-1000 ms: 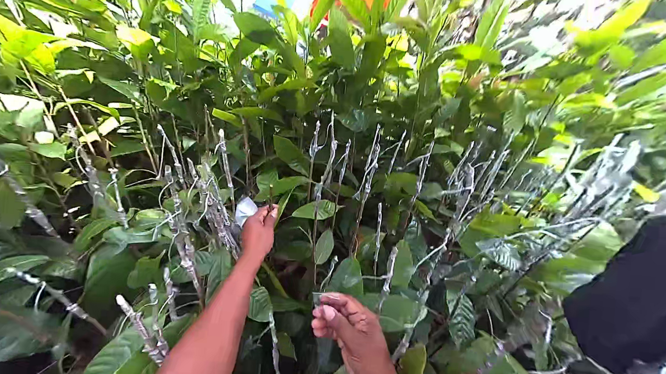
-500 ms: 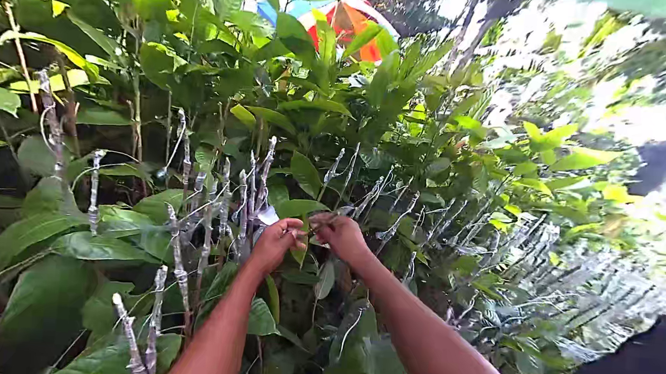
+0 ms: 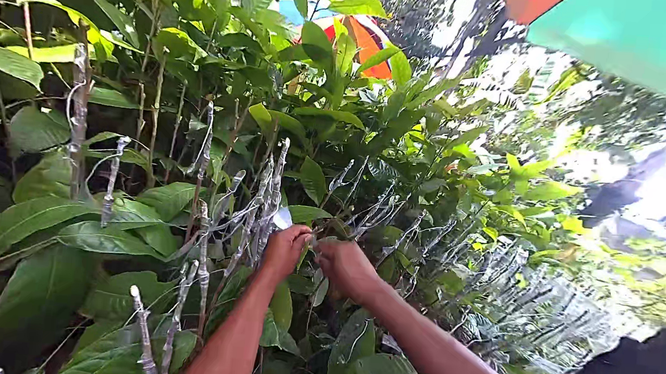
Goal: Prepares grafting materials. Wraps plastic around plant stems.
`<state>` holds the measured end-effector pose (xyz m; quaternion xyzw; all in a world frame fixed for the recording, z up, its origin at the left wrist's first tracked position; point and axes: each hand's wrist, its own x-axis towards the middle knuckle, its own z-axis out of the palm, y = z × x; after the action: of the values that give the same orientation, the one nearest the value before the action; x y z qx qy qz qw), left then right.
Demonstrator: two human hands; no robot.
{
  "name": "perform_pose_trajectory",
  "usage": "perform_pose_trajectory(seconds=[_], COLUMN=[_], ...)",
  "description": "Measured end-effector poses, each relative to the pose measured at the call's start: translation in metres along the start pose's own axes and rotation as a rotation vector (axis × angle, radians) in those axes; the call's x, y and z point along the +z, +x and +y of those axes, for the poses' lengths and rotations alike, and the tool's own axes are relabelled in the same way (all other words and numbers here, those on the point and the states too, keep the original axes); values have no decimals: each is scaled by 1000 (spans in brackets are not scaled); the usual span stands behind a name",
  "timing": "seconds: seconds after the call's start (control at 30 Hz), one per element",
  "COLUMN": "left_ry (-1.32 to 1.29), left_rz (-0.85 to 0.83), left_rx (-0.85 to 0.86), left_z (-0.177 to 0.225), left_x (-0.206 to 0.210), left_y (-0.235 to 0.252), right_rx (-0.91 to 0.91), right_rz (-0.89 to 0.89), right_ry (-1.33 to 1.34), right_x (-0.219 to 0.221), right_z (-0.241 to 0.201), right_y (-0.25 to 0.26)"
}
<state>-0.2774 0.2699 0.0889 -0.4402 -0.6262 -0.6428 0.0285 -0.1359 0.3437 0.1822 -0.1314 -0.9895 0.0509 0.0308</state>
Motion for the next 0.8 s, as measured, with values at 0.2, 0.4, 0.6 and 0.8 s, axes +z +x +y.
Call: perform_pose_trajectory(seconds=[0.2, 0.4, 0.6, 0.8], left_ry=[-57, -79, -10, 13], left_rz=[-199, -155, 12, -160], left_rx=[10, -29, -23, 71], left_z=[5, -5, 5, 3], left_x=[13, -14, -12, -13], left_y=[-12, -12, -12, -14], right_rx=[-138, 47, -244, -132], right_rz=[-220, -76, -131, -54], right_ry=[-2, -374, -326, -336], right_x=[-46, -56, -37, -65], right_z=[-47, 28, -72, 4], right_y=[-19, 27, -34, 1])
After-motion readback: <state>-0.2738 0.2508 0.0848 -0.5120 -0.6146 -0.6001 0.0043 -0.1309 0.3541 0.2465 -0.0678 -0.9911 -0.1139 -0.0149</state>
